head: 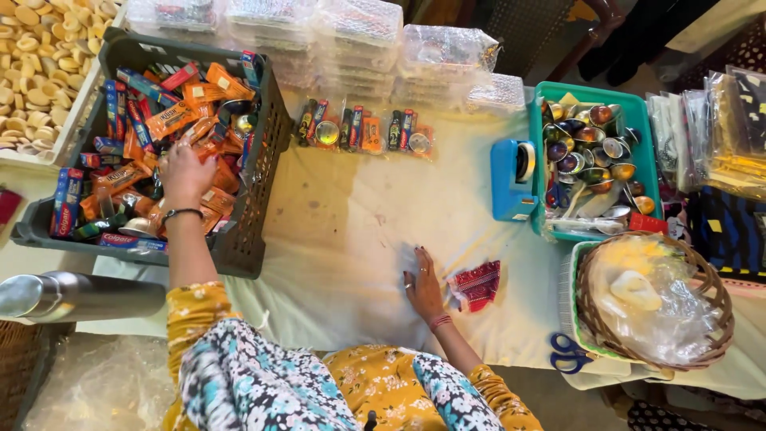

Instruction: The person sits at a table and wraps small items, including toothpaste tubes and small metal cups, in a red patterned cloth. They pick up items from a crate and the table surface, fold the cloth around them, and place the wrapped bundles back on the table.

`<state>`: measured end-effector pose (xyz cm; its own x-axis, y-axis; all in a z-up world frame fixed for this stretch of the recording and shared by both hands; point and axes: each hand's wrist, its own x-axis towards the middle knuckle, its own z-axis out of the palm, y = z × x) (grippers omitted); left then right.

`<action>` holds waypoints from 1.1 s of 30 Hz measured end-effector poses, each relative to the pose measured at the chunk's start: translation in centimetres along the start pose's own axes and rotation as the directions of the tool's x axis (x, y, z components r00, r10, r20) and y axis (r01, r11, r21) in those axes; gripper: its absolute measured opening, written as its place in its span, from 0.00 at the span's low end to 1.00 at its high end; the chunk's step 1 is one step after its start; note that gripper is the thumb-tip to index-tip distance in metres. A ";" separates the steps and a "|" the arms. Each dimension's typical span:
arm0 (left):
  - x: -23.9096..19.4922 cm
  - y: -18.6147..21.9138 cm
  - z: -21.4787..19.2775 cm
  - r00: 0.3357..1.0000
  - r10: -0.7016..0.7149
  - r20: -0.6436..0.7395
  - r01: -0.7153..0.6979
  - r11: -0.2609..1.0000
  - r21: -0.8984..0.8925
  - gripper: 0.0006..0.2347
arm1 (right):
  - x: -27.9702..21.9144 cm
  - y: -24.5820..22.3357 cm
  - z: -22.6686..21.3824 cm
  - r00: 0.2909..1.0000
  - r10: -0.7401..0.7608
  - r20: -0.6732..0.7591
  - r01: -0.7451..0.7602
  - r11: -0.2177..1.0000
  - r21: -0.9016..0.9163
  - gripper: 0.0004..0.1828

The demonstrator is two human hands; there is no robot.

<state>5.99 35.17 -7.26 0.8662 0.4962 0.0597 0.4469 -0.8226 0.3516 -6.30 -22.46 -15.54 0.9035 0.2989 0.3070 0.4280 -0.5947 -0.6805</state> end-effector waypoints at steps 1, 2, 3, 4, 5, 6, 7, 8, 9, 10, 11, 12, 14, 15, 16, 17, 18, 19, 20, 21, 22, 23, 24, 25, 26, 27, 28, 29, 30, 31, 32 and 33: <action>-0.6 0.3 0.3 1.000 0.000 -0.003 0.000 1.000 0.000 0.32 | 0.0 -0.2 0.0 1.000 -0.003 -0.001 0.003 1.000 0.001 0.35; -1.0 0.7 0.7 0.995 -0.079 0.060 0.081 0.996 -0.034 0.37 | 0.0 -0.3 -0.1 0.999 -0.029 -0.015 0.029 1.000 -0.006 0.34; -1.4 1.1 1.1 0.980 -0.155 0.125 0.163 0.985 -0.062 0.42 | 0.2 -0.4 -0.1 0.998 -0.056 -0.028 0.056 0.998 -0.014 0.34; -1.5 1.3 1.6 0.980 -0.153 0.127 0.162 0.985 -0.062 0.42 | 0.2 -0.5 -0.3 0.998 -0.054 -0.029 0.054 0.998 -0.016 0.34; -1.4 1.4 2.2 0.987 -0.141 0.074 0.141 0.990 0.008 0.41 | 0.3 -0.6 -0.4 0.998 -0.054 -0.027 0.053 0.998 -0.016 0.33; -1.8 1.3 2.8 0.991 -0.129 0.024 0.126 0.989 0.081 0.39 | 0.1 -0.8 -0.4 0.998 -0.051 -0.021 0.050 0.999 -0.014 0.33; -2.4 2.2 2.0 0.991 -0.130 0.029 0.127 0.988 0.083 0.39 | 0.0 -0.8 -0.5 0.999 -0.046 -0.018 0.046 0.999 -0.014 0.33; -2.7 3.2 1.1 0.994 -0.091 -0.052 0.095 0.993 0.073 0.40 | 0.1 -0.8 -0.5 1.000 -0.014 -0.007 0.014 1.000 -0.008 0.33; -3.0 4.3 0.1 0.990 -0.053 -0.133 0.062 0.996 0.066 0.41 | 0.2 -0.8 -0.5 1.000 0.017 0.004 -0.017 1.000 -0.003 0.33; -3.1 4.8 -0.5 0.990 -0.048 -0.130 0.057 0.996 0.067 0.41 | 0.1 -0.8 -0.5 1.000 0.022 0.001 -0.022 1.000 -0.004 0.33; -3.1 5.3 -1.1 0.991 -0.032 -0.127 0.043 0.996 0.080 0.42 | 0.1 -0.8 -0.6 1.000 0.022 0.012 -0.022 1.000 -0.012 0.33; -2.8 6.0 -1.6 0.992 -0.013 -0.125 0.025 0.996 0.090 0.43 | 0.2 -0.8 -0.6 1.000 0.021 0.020 -0.021 1.000 -0.022 0.33; -1.7 6.8 -2.1 0.999 0.003 -0.055 0.001 0.997 0.081 0.43 | 0.2 -0.7 -0.6 0.999 0.029 0.020 -0.029 0.999 -0.026 0.33; -1.2 7.2 -2.3 1.000 0.011 0.015 -0.012 0.997 0.073 0.43 | 0.1 -0.7 -0.5 0.999 0.033 0.028 -0.033 0.999 -0.027 0.33; -0.6 7.5 -1.8 1.000 0.018 0.016 -0.019 0.997 0.074 0.43 | 0.1 -0.7 -0.5 0.999 0.038 0.022 -0.037 0.999 -0.027 0.33; 0.0 7.7 -1.3 1.000 -0.003 0.019 0.002 0.997 0.073 0.42 | 0.1 -0.6 -0.5 0.999 0.044 0.026 -0.043 0.999 -0.028 0.32; 0.7 7.9 -0.9 0.999 -0.025 0.021 0.023 0.997 0.071 0.41 | 0.1 -0.6 -0.5 0.998 0.048 0.028 -0.047 0.998 -0.029 0.32; 1.2 7.4 0.0 1.000 -0.018 0.022 0.017 0.997 0.072 0.41 | 0.3 -0.8 -0.5 0.998 0.052 0.023 -0.051 0.998 -0.029 0.32; 1.5 6.9 0.8 0.998 0.044 -0.052 -0.035 0.984 0.173 0.36 | 0.3 -0.9 -0.6 0.997 0.071 0.037 -0.069 0.997 -0.038 0.32; 1.9 6.4 1.8 0.986 0.114 -0.120 -0.077 0.958 0.274 0.31 | 0.3 -1.1 -0.7 0.995 0.090 0.052 -0.088 0.995 -0.046 0.32; 2.0 6.1 2.2 0.986 0.118 -0.115 -0.082 0.958 0.275 0.31 | 0.3 -1.0 -0.6 0.994 0.096 0.050 -0.094 0.994 -0.047 0.32; 2.2 5.7 2.6 0.970 0.157 -0.188 -0.104 0.960 0.262 0.19 | 0.2 -1.0 -0.6 0.996 0.080 0.044 -0.078 0.996 -0.052 0.32; 2.3 5.3 3.1 0.946 0.191 -0.261 -0.126 0.961 0.248 0.09 | 0.2 -0.9 -0.6 0.997 0.064 0.040 -0.061 0.996 -0.058 0.32; 1.9 6.6 2.4 0.947 0.194 -0.257 -0.130 0.960 0.247 0.09 | 0.1 -0.8 -0.6 0.997 0.068 0.040 -0.066 0.996 -0.060 0.32; 1.4 7.6 1.5 0.896 0.277 -0.347 -0.195 0.948 0.253 0.11 | 0.1 -0.7 -0.5 0.996 0.079 0.042 -0.076 0.995 -0.067 0.31; 1.0 8.7 0.6 0.830 0.354 -0.432 -0.258 0.929 0.265 0.14 | 0.1 -0.7 -0.3 0.995 0.089 0.045 -0.086 0.994 -0.075 0.31; 1.3 8.8 0.8 0.833 0.351 -0.428 -0.255 0.930 0.266 0.14 | 0.2 -0.7 -0.3 0.995 0.091 0.050 -0.088 0.993 -0.073 0.31; 1.7 8.9 1.0 0.858 0.333 -0.391 -0.314 0.943 0.113 0.11 | 0.2 -0.9 -0.3 0.995 0.088 0.045 -0.084 0.993 -0.078 0.31; 2.1 9.1 1.2 0.879 0.319 -0.354 -0.357 0.933 -0.046 0.08 | 0.4 -0.9 -0.3 0.996 0.081 0.038 -0.077 0.993 -0.084 0.31; 1.4 10.3 0.1 0.881 0.315 -0.353 -0.352 0.935 -0.045 0.08 | 0.3 -0.7 -0.3 0.996 0.080 0.043 -0.076 0.994 -0.082 0.31; 0.7 11.5 -1.2 0.855 0.378 -0.355 -0.400 0.916 0.011 0.14 | 0.2 -0.6 -0.1 0.997 0.076 0.032 -0.073 0.994 -0.084 0.31; 0.1 12.7 -2.4 0.826 0.439 -0.354 -0.446 0.892 0.066 0.21 | 0.1 -0.5 0.0 0.997 0.073 0.021 -0.071 0.994 -0.085 0.32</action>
<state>11.21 25.41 -0.50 0.8322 0.1468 0.5346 0.0270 -0.9739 0.2253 -6.41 -22.18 -15.18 0.9317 0.2706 0.2425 0.3632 -0.6759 -0.6413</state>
